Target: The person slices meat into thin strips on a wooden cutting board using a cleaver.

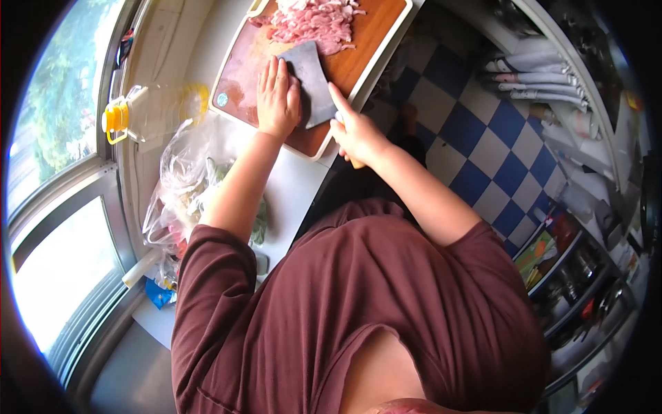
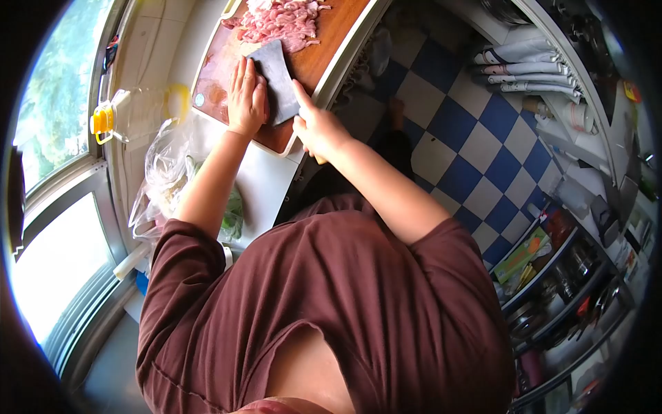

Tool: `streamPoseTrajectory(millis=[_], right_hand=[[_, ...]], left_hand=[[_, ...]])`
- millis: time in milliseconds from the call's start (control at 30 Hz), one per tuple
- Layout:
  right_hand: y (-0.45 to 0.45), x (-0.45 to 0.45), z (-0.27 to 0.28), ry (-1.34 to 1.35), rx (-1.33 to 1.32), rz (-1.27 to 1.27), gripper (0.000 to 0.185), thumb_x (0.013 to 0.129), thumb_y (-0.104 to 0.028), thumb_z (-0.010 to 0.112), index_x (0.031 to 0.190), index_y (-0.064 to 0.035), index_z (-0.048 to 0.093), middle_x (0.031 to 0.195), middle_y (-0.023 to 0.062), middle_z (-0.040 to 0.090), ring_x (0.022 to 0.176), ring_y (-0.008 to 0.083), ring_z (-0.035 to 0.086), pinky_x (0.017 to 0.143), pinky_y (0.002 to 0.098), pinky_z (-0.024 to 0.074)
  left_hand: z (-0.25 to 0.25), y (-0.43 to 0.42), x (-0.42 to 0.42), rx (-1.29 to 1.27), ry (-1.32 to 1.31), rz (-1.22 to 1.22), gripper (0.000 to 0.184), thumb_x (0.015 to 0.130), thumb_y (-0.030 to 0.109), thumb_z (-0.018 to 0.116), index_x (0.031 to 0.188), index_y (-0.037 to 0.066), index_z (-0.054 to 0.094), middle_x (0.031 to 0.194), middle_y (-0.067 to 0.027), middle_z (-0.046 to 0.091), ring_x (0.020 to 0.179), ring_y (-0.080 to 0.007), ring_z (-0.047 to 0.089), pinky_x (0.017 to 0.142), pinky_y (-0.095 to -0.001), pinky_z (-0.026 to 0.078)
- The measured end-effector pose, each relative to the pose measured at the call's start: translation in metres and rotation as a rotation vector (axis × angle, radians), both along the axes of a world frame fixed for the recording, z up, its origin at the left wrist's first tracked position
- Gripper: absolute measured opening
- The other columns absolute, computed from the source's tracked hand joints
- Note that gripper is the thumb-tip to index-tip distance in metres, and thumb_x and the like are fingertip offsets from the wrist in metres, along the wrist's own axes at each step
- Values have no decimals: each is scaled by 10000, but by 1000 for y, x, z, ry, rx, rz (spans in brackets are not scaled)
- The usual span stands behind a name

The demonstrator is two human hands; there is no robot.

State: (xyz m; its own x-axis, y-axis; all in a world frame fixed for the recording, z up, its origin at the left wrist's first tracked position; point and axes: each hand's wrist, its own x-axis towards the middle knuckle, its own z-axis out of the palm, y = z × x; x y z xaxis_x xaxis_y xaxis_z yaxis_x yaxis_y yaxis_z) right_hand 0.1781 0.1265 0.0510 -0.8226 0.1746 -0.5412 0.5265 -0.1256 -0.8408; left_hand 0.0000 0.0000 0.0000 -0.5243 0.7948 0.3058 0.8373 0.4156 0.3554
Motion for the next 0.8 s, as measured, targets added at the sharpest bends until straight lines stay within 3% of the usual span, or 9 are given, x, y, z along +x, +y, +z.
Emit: streamPoseTrajectory(millis=[167,233,433,500,533,600,700,800], right_hand=[[-15,18,6,53,-25,-35,710,975,-139,465,1567,-284,101,661,82,580,478,150,573,484,322,532],[-6,-3,2,31,-1,-6,710,971,-140,464,1566,-280,104,675,83,587,485,155,579,492,321,534],[-20,16,-2,34,20,-31,716,963,-158,483,1565,-269,111,734,142,659,494,192,604,510,338,540],[-4,19,0,30,7,-33,707,962,-157,488,1564,-273,136,761,141,659,493,179,599,516,332,542],[8,22,-1,38,-46,-45,678,975,-162,522,1556,-314,210,676,28,543,495,104,520,495,271,506],[21,23,-6,63,-68,-34,661,984,-150,525,1552,-316,230,712,18,515,512,92,496,500,258,496],[20,24,0,59,-72,-16,656,996,-152,517,1555,-317,216,705,21,500,511,93,495,496,260,491],[8,30,2,49,-83,-50,658,1001,-153,502,1559,-317,194,701,25,503,499,97,493,490,266,490]], left_hand=[[-12,-7,-11,-66,120,-74,532,940,221,493,1396,-48,441,1473,-276,396,1370,-439,364,1146,-506,261],[-2,-3,-8,20,43,-4,540,943,217,487,1409,-46,418,1469,-268,404,1357,-445,377,1145,-503,264],[-11,-4,-19,-92,227,-91,547,962,251,477,1420,-39,407,1478,-266,392,1372,-424,366,1140,-497,265],[-6,2,2,29,-218,104,554,984,269,456,1449,-21,375,1508,-255,352,1414,-417,297,1168,-477,224],[-3,-1,5,4,-267,92,558,986,274,453,1456,-15,368,1517,-252,339,1422,-411,286,1174,-473,217],[6,-4,8,-34,-343,102,575,989,311,444,1467,4,361,1534,-236,320,1441,-386,264,1185,-481,186],[18,6,8,-169,-4,107,583,991,338,435,1472,17,362,1539,-217,323,1450,-369,256,1187,-503,161],[10,6,6,-162,1,48,610,985,365,425,1478,13,350,1546,-200,323,1455,-353,253,1185,-520,147]])
